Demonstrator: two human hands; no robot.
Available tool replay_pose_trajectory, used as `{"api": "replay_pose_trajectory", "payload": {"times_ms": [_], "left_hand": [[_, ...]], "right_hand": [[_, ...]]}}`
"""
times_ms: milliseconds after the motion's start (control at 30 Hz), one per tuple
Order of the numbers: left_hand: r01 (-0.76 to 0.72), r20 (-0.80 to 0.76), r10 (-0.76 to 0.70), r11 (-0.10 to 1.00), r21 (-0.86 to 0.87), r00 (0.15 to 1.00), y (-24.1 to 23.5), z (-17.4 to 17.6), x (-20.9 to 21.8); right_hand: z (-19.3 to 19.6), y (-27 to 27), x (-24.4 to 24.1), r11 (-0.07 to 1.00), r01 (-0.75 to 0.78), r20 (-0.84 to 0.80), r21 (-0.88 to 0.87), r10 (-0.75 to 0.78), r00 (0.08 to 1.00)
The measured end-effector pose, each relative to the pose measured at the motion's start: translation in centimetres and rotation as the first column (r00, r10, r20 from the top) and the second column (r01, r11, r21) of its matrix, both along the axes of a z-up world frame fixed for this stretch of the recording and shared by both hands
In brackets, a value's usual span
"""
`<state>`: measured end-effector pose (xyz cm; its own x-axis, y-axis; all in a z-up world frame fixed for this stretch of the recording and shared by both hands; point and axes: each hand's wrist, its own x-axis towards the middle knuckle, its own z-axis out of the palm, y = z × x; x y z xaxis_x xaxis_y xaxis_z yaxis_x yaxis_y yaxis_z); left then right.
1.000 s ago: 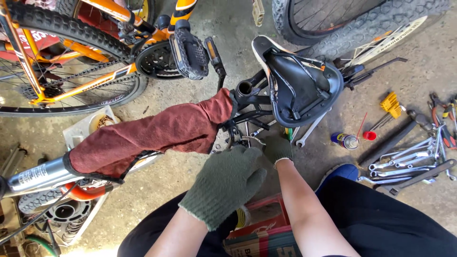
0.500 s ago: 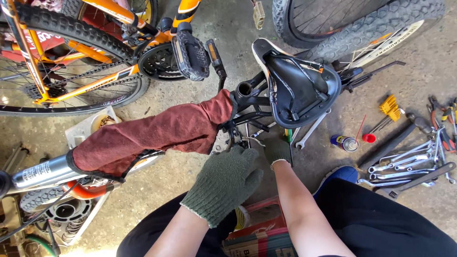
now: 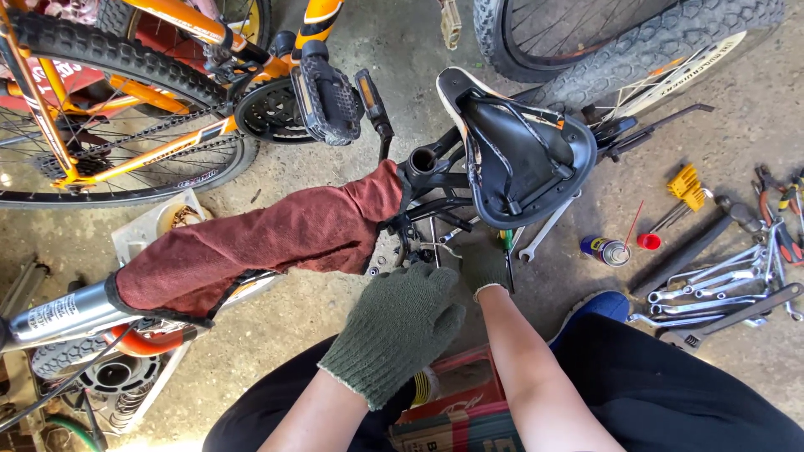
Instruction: The person cleans the underside of a bicycle seat using a toothbrush and then uses a screwdriver to adjust the seat rails. The person is wearing gloves and is positioned in a workshop environment.
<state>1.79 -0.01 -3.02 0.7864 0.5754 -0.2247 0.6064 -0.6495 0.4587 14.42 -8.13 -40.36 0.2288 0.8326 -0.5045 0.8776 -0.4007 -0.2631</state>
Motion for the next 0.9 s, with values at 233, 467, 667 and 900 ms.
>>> {"api": "replay_pose_trajectory", "payload": {"times_ms": [233,467,667,900], "left_hand": [[0.017,-0.059,-0.017,1.0,-0.004,0.998,-0.2,-0.4,-0.1],[0.021,0.005,-0.021,0.994,0.108,1.0,-0.3,-1.9,-0.7],[-0.106,0.086,0.094,0.984,0.145,0.992,-0.9,-3.4,-0.4],[0.035,-0.087,-0.031,0.999,0.038,0.996,-0.8,-5.6,-3.5]], "right_hand": [[-0.8,0.1,-0.3,0.994,0.106,-0.074,0.008,-0.105,0.992],[-4.2,-1.7,0.0,1.0,0.003,-0.022,0.016,-0.003,1.0],[-5.3,-3.5,1.9,0.989,-0.038,-0.14,-0.142,0.018,0.99],[7.1,-4.1,5.8,0.979,-0.197,-0.145,-0.044,0.189,0.971]]}}
